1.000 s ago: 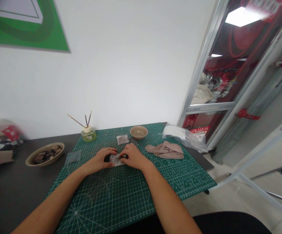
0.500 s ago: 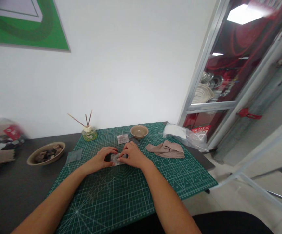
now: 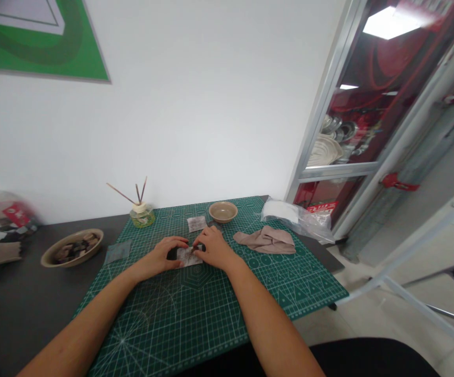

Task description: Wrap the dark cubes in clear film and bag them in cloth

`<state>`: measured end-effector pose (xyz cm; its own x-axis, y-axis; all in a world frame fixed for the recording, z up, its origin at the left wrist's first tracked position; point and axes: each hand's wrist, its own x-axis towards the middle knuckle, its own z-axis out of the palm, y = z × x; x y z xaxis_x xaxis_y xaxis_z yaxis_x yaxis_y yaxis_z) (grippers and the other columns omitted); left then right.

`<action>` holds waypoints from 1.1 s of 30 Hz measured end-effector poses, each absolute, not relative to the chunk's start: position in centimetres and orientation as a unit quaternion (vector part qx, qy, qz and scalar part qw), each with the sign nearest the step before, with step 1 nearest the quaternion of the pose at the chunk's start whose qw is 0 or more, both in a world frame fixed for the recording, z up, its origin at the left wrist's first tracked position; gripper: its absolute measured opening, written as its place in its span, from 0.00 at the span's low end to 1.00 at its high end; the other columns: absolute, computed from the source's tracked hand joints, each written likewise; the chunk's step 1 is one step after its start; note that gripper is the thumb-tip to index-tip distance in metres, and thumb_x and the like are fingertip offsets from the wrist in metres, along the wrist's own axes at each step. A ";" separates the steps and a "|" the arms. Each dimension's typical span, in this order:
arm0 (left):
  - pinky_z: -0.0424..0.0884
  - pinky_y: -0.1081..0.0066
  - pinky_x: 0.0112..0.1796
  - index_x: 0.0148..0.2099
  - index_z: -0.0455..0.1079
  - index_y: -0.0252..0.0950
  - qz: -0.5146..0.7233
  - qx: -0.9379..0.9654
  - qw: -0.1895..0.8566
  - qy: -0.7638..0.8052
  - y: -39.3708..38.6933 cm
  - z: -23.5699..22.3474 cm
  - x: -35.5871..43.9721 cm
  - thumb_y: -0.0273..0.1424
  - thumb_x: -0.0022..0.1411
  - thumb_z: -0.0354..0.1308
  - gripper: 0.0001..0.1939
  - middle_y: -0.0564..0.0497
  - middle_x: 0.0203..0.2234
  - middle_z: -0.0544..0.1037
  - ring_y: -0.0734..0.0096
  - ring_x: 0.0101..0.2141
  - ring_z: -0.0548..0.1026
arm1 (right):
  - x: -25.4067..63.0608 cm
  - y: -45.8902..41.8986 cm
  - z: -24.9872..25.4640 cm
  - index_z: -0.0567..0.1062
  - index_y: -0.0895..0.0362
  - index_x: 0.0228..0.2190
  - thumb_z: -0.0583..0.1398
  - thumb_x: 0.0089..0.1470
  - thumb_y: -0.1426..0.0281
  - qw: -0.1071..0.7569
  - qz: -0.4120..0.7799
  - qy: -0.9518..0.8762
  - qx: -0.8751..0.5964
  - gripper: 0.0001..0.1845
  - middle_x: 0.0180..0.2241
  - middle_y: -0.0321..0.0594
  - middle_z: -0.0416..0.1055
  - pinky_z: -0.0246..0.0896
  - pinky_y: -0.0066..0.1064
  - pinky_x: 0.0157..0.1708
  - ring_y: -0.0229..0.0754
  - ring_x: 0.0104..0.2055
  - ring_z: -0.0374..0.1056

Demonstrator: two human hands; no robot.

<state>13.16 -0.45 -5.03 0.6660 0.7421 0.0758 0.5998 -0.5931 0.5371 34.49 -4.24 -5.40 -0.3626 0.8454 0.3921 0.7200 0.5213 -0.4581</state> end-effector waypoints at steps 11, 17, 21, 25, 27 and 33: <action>0.57 0.56 0.57 0.48 0.71 0.40 0.151 0.879 0.242 0.382 -0.5 -5.0 13.2 0.30 0.50 0.64 0.21 0.48 0.54 0.71 0.55 0.56 0.64 | 34.6 -4.3 -5.1 0.78 0.57 0.32 0.65 0.47 0.77 0.291 0.118 -0.834 -0.454 0.06 0.34 0.39 0.69 0.54 0.36 0.47 0.42 0.41 0.61; 0.56 0.56 0.57 0.48 0.71 0.41 0.146 0.882 0.238 0.381 -0.5 -5.0 13.2 0.30 0.50 0.64 0.20 0.49 0.53 0.71 0.55 0.56 0.64 | 34.3 -4.1 -5.4 0.78 0.56 0.34 0.65 0.49 0.75 0.287 0.112 -0.836 -0.454 0.07 0.35 0.40 0.70 0.55 0.37 0.46 0.43 0.42 0.60; 0.56 0.56 0.57 0.49 0.71 0.41 0.149 0.879 0.243 0.381 -0.6 -5.0 13.2 0.31 0.51 0.64 0.21 0.49 0.54 0.71 0.55 0.56 0.64 | 34.7 -4.2 -5.2 0.78 0.57 0.32 0.65 0.47 0.76 0.288 0.110 -0.831 -0.463 0.07 0.34 0.39 0.70 0.55 0.37 0.46 0.42 0.41 0.61; 0.56 0.57 0.57 0.48 0.71 0.40 0.148 0.877 0.243 0.388 -0.7 -4.9 13.2 0.30 0.50 0.65 0.21 0.49 0.53 0.71 0.56 0.56 0.64 | 34.6 -4.5 -5.1 0.78 0.56 0.32 0.66 0.46 0.77 0.288 0.146 -0.840 -0.436 0.09 0.35 0.38 0.70 0.55 0.35 0.46 0.42 0.42 0.62; 0.56 0.57 0.57 0.48 0.71 0.40 0.149 0.879 0.240 0.385 -0.7 -4.8 13.3 0.30 0.50 0.65 0.21 0.49 0.53 0.72 0.56 0.56 0.64 | 34.4 -4.5 -5.3 0.78 0.56 0.33 0.66 0.47 0.76 0.290 0.134 -0.836 -0.446 0.08 0.36 0.39 0.70 0.55 0.36 0.47 0.43 0.43 0.61; 0.56 0.57 0.57 0.48 0.71 0.40 0.144 0.876 0.245 0.389 -0.8 -4.6 13.4 0.29 0.50 0.65 0.21 0.49 0.54 0.71 0.55 0.56 0.64 | 34.7 -4.4 -5.2 0.79 0.56 0.32 0.66 0.47 0.77 0.294 0.130 -0.833 -0.450 0.08 0.34 0.39 0.70 0.55 0.35 0.46 0.41 0.41 0.62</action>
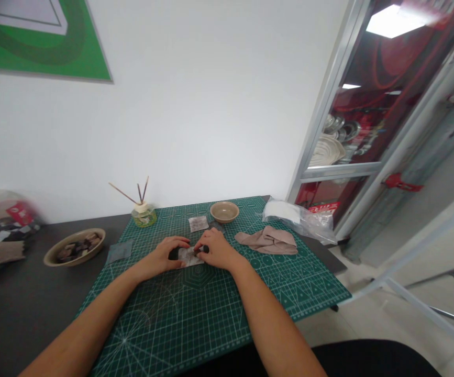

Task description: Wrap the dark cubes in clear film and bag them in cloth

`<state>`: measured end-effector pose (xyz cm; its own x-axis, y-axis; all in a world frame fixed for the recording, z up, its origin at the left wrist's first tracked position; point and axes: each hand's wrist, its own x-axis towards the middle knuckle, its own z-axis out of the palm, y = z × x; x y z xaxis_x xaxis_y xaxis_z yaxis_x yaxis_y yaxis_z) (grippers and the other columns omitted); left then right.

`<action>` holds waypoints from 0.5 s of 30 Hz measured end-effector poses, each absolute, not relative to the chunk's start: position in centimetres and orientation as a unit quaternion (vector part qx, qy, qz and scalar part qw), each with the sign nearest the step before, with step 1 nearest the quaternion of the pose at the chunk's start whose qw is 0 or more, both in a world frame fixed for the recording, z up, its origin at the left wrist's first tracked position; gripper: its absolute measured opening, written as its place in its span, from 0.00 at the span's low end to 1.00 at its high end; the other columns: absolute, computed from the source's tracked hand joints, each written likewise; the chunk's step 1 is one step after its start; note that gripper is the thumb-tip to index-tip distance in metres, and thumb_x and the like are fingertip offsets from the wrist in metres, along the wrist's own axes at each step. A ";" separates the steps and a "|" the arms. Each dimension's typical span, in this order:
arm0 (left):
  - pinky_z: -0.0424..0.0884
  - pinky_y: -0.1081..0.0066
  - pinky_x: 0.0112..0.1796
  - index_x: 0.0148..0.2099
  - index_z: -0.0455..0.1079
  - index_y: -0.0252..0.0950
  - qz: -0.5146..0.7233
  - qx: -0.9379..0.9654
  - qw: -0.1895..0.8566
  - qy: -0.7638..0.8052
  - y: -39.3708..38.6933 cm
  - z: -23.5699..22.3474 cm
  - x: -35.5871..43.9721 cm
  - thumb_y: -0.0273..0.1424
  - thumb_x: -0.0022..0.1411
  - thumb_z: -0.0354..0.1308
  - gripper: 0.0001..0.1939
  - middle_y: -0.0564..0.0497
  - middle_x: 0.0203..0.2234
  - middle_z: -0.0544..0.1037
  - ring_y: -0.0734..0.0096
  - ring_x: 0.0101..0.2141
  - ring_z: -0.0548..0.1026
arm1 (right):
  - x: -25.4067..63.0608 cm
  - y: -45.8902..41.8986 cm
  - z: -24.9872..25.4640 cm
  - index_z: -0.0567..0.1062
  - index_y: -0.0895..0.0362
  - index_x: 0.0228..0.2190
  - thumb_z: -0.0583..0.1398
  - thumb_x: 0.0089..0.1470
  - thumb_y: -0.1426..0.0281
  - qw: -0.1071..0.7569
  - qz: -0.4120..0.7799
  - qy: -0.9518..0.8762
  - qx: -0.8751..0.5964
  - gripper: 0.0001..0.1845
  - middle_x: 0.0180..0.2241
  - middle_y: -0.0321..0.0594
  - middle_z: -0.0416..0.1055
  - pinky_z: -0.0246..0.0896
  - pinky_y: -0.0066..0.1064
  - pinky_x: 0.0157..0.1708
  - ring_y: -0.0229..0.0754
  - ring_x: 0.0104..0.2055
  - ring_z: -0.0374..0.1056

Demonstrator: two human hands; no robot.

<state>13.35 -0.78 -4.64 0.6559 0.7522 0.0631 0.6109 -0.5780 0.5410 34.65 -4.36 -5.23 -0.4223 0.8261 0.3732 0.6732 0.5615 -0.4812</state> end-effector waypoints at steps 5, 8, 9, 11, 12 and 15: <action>0.56 0.56 0.58 0.49 0.71 0.39 0.141 0.876 0.243 0.392 -0.7 -4.7 13.4 0.29 0.49 0.65 0.22 0.48 0.54 0.71 0.55 0.56 0.63 | 34.5 -4.2 -5.2 0.80 0.57 0.30 0.63 0.53 0.72 0.293 0.123 -0.829 -0.460 0.03 0.33 0.39 0.71 0.55 0.35 0.44 0.41 0.39 0.62; 0.55 0.56 0.58 0.49 0.70 0.39 0.142 0.875 0.248 0.391 -0.8 -4.7 13.3 0.29 0.50 0.64 0.22 0.48 0.55 0.70 0.55 0.57 0.63 | 34.4 -4.0 -5.4 0.80 0.58 0.31 0.62 0.55 0.70 0.294 0.101 -0.822 -0.477 0.06 0.33 0.41 0.71 0.55 0.36 0.44 0.41 0.39 0.62; 0.55 0.56 0.58 0.49 0.70 0.39 0.143 0.875 0.250 0.390 -0.8 -4.7 13.3 0.29 0.50 0.64 0.22 0.48 0.55 0.70 0.55 0.57 0.63 | 34.4 -3.9 -5.5 0.80 0.57 0.33 0.62 0.55 0.71 0.297 0.098 -0.822 -0.476 0.06 0.34 0.41 0.71 0.55 0.36 0.45 0.41 0.40 0.62; 0.55 0.56 0.58 0.49 0.70 0.39 0.144 0.875 0.252 0.387 -0.8 -4.7 13.2 0.29 0.50 0.64 0.21 0.48 0.55 0.70 0.55 0.57 0.63 | 34.5 -4.0 -5.5 0.79 0.57 0.36 0.63 0.54 0.70 0.303 0.101 -0.823 -0.470 0.06 0.34 0.41 0.72 0.55 0.36 0.46 0.42 0.41 0.62; 0.55 0.56 0.58 0.49 0.70 0.39 0.145 0.876 0.252 0.385 -0.8 -4.8 13.2 0.29 0.50 0.64 0.21 0.48 0.54 0.70 0.55 0.57 0.63 | 34.5 -4.0 -5.5 0.78 0.58 0.36 0.64 0.53 0.70 0.302 0.105 -0.825 -0.467 0.07 0.35 0.41 0.72 0.55 0.36 0.46 0.42 0.41 0.62; 0.56 0.56 0.57 0.48 0.71 0.40 0.151 0.881 0.243 0.376 -0.6 -5.0 13.2 0.30 0.51 0.64 0.20 0.49 0.54 0.71 0.56 0.56 0.64 | 34.2 -4.1 -5.5 0.78 0.58 0.34 0.65 0.51 0.73 0.292 0.114 -0.833 -0.457 0.05 0.34 0.40 0.72 0.56 0.35 0.45 0.43 0.41 0.63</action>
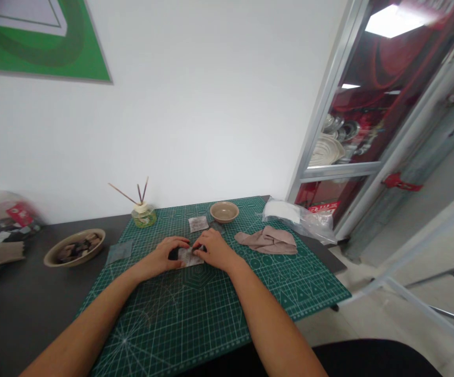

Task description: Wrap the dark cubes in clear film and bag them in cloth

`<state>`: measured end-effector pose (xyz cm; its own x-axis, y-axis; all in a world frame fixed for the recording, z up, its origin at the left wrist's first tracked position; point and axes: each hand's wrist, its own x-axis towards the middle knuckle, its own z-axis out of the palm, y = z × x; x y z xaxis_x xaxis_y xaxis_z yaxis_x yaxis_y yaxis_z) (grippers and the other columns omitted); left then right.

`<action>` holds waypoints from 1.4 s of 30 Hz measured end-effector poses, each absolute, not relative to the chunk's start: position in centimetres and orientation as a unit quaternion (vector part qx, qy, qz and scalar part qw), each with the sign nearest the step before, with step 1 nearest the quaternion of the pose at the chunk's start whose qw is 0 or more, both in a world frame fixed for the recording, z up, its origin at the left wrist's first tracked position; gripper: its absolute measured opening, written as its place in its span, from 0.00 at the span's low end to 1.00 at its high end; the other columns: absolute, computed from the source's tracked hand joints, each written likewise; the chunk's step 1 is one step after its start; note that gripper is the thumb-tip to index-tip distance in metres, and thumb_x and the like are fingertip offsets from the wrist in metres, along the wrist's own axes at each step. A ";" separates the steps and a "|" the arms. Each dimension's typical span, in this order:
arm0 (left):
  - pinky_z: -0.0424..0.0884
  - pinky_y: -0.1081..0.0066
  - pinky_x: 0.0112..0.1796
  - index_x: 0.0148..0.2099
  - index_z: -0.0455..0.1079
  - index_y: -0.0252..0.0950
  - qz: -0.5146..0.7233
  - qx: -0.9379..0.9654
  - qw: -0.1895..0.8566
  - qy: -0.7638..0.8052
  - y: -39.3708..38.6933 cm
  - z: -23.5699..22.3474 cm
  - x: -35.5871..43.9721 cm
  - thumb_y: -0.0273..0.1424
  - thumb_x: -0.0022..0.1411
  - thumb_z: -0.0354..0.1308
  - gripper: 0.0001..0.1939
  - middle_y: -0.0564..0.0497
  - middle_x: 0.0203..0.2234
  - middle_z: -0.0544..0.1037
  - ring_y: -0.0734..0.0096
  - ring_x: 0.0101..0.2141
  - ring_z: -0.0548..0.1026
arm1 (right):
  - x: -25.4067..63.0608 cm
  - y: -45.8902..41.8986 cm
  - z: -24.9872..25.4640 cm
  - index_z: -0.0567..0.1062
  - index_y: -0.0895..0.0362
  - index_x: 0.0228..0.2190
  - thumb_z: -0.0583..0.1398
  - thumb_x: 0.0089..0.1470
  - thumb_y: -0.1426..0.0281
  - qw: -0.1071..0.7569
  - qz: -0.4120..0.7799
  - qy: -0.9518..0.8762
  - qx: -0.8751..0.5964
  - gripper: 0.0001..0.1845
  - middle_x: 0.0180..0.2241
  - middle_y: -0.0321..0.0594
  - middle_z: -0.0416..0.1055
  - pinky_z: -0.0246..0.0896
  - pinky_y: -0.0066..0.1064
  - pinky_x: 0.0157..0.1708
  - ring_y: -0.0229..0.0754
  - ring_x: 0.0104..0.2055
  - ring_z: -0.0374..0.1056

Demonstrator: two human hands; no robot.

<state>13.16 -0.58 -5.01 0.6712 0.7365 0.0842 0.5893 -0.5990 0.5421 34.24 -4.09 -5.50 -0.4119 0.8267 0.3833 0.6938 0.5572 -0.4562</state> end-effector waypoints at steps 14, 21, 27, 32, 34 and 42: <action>0.56 0.57 0.57 0.48 0.71 0.41 0.152 0.883 0.230 0.379 -0.4 -5.4 13.2 0.30 0.50 0.65 0.21 0.49 0.53 0.71 0.56 0.56 0.64 | 34.3 -4.1 -5.3 0.79 0.57 0.33 0.65 0.51 0.73 0.300 0.128 -0.834 -0.445 0.05 0.32 0.39 0.71 0.56 0.34 0.44 0.41 0.40 0.63; 0.56 0.56 0.58 0.49 0.71 0.40 0.151 0.880 0.239 0.382 -0.5 -5.2 13.1 0.30 0.50 0.65 0.21 0.48 0.54 0.71 0.55 0.57 0.64 | 34.9 -4.1 -5.3 0.79 0.57 0.31 0.65 0.51 0.75 0.296 0.131 -0.833 -0.449 0.04 0.32 0.38 0.72 0.55 0.34 0.44 0.41 0.39 0.64; 0.56 0.56 0.58 0.49 0.71 0.39 0.147 0.879 0.239 0.385 -0.6 -5.0 13.3 0.29 0.50 0.65 0.22 0.48 0.54 0.71 0.55 0.56 0.64 | 35.1 -4.4 -4.9 0.79 0.55 0.38 0.64 0.51 0.75 0.272 0.118 -0.849 -0.437 0.11 0.35 0.39 0.72 0.53 0.36 0.46 0.42 0.41 0.63; 0.56 0.56 0.58 0.49 0.71 0.40 0.147 0.881 0.235 0.384 -0.5 -5.0 13.3 0.30 0.50 0.65 0.21 0.48 0.54 0.71 0.56 0.56 0.64 | 34.2 -4.1 -5.2 0.79 0.55 0.34 0.63 0.52 0.76 0.280 0.105 -0.851 -0.431 0.07 0.33 0.38 0.73 0.53 0.36 0.45 0.41 0.40 0.63; 0.56 0.57 0.57 0.48 0.72 0.40 0.147 0.883 0.230 0.381 -0.5 -5.1 13.3 0.30 0.50 0.65 0.21 0.49 0.53 0.72 0.56 0.56 0.65 | 33.9 -4.0 -5.3 0.78 0.55 0.34 0.63 0.52 0.76 0.287 0.102 -0.853 -0.424 0.06 0.34 0.39 0.73 0.53 0.35 0.45 0.42 0.41 0.64; 0.56 0.57 0.58 0.49 0.71 0.41 0.150 0.884 0.232 0.376 -0.4 -5.2 13.2 0.31 0.50 0.65 0.21 0.49 0.54 0.71 0.56 0.56 0.65 | 34.7 -4.0 -5.2 0.79 0.54 0.36 0.63 0.52 0.77 0.266 0.090 -0.849 -0.447 0.09 0.33 0.39 0.73 0.53 0.36 0.43 0.41 0.40 0.64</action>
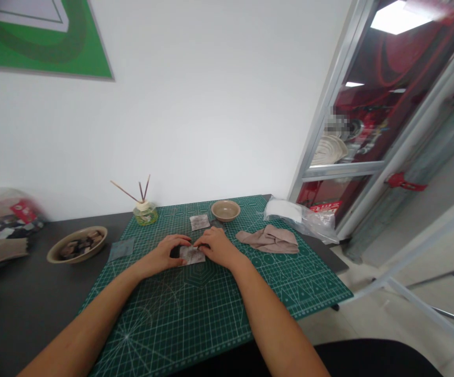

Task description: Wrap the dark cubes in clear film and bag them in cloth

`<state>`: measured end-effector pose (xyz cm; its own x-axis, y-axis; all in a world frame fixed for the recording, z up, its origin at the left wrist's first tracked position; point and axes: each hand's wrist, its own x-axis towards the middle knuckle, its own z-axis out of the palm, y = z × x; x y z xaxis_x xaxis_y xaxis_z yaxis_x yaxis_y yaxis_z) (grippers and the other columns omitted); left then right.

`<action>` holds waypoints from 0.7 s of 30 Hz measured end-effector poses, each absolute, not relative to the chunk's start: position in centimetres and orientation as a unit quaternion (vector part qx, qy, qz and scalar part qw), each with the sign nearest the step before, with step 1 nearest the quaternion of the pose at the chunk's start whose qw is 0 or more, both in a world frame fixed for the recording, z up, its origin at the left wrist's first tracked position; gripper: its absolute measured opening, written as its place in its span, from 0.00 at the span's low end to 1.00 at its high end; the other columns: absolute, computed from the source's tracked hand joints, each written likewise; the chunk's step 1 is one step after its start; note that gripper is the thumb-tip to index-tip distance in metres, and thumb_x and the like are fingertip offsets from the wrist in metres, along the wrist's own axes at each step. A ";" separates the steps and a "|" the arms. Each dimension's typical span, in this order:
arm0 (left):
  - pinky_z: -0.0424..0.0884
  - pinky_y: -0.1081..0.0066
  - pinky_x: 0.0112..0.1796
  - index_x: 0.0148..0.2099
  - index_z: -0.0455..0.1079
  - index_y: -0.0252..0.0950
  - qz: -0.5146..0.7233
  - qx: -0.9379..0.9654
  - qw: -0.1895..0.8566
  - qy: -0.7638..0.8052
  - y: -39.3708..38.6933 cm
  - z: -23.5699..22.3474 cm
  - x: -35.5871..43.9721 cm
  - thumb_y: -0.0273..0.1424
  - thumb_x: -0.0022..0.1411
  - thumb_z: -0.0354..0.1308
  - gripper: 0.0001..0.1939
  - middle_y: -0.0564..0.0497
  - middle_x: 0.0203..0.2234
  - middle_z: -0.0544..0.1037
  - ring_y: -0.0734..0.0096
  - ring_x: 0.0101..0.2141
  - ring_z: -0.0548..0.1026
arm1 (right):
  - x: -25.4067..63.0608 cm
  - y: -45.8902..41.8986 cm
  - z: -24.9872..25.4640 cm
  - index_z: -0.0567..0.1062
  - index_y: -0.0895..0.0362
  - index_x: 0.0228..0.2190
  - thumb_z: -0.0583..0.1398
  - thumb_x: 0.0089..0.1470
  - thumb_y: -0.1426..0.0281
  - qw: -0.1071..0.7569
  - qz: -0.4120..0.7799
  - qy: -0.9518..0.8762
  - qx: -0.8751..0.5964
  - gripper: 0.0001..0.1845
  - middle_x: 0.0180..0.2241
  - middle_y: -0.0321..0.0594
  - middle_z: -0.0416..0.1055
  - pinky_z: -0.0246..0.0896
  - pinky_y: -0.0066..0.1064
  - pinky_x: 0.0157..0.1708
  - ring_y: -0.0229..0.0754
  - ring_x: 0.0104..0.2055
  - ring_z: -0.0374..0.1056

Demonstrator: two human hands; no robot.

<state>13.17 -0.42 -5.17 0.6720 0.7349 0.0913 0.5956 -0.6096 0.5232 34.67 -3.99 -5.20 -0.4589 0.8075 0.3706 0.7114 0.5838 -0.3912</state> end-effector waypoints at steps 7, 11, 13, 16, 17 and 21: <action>0.56 0.57 0.58 0.47 0.72 0.40 0.150 0.883 0.230 0.380 -0.5 -5.1 13.2 0.31 0.50 0.65 0.20 0.49 0.53 0.71 0.56 0.56 0.65 | 33.4 -4.1 -5.1 0.79 0.56 0.35 0.62 0.53 0.77 0.270 0.099 -0.864 -0.414 0.07 0.35 0.40 0.74 0.54 0.36 0.46 0.42 0.42 0.64; 0.56 0.56 0.58 0.48 0.71 0.41 0.148 0.882 0.234 0.380 -0.5 -5.0 13.2 0.30 0.50 0.65 0.21 0.49 0.54 0.71 0.56 0.56 0.64 | 34.2 -4.3 -4.8 0.79 0.56 0.32 0.63 0.50 0.79 0.275 0.107 -0.847 -0.442 0.07 0.33 0.38 0.74 0.54 0.36 0.44 0.41 0.40 0.65; 0.56 0.56 0.58 0.49 0.71 0.41 0.148 0.882 0.235 0.381 -0.5 -5.0 13.2 0.30 0.50 0.65 0.21 0.48 0.54 0.71 0.55 0.56 0.64 | 34.5 -4.4 -4.7 0.78 0.57 0.31 0.64 0.50 0.79 0.278 0.107 -0.842 -0.449 0.07 0.32 0.38 0.75 0.54 0.36 0.44 0.42 0.39 0.65; 0.56 0.56 0.58 0.48 0.72 0.41 0.150 0.882 0.235 0.380 -0.5 -5.0 13.2 0.31 0.50 0.65 0.21 0.49 0.53 0.72 0.54 0.56 0.65 | 34.2 -4.6 -4.7 0.77 0.57 0.33 0.63 0.50 0.79 0.298 0.123 -0.835 -0.445 0.07 0.33 0.38 0.75 0.54 0.36 0.45 0.42 0.40 0.65; 0.56 0.56 0.58 0.48 0.72 0.40 0.149 0.882 0.235 0.381 -0.5 -5.0 13.2 0.31 0.50 0.65 0.21 0.49 0.53 0.72 0.54 0.56 0.65 | 34.1 -4.5 -4.8 0.76 0.57 0.33 0.63 0.50 0.79 0.303 0.128 -0.835 -0.442 0.07 0.33 0.37 0.75 0.54 0.36 0.45 0.42 0.41 0.65; 0.56 0.56 0.58 0.48 0.72 0.40 0.151 0.882 0.236 0.379 -0.5 -5.0 13.2 0.30 0.50 0.65 0.21 0.49 0.53 0.72 0.55 0.56 0.65 | 34.2 -4.4 -4.8 0.75 0.58 0.30 0.63 0.49 0.80 0.299 0.120 -0.839 -0.439 0.07 0.32 0.38 0.74 0.54 0.36 0.45 0.42 0.40 0.65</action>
<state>13.18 -0.54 -5.03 0.6669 0.7399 0.0881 0.5971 -0.6013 0.5310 34.21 -4.44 -4.77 -0.4355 0.8078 0.3971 0.6646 0.5861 -0.4634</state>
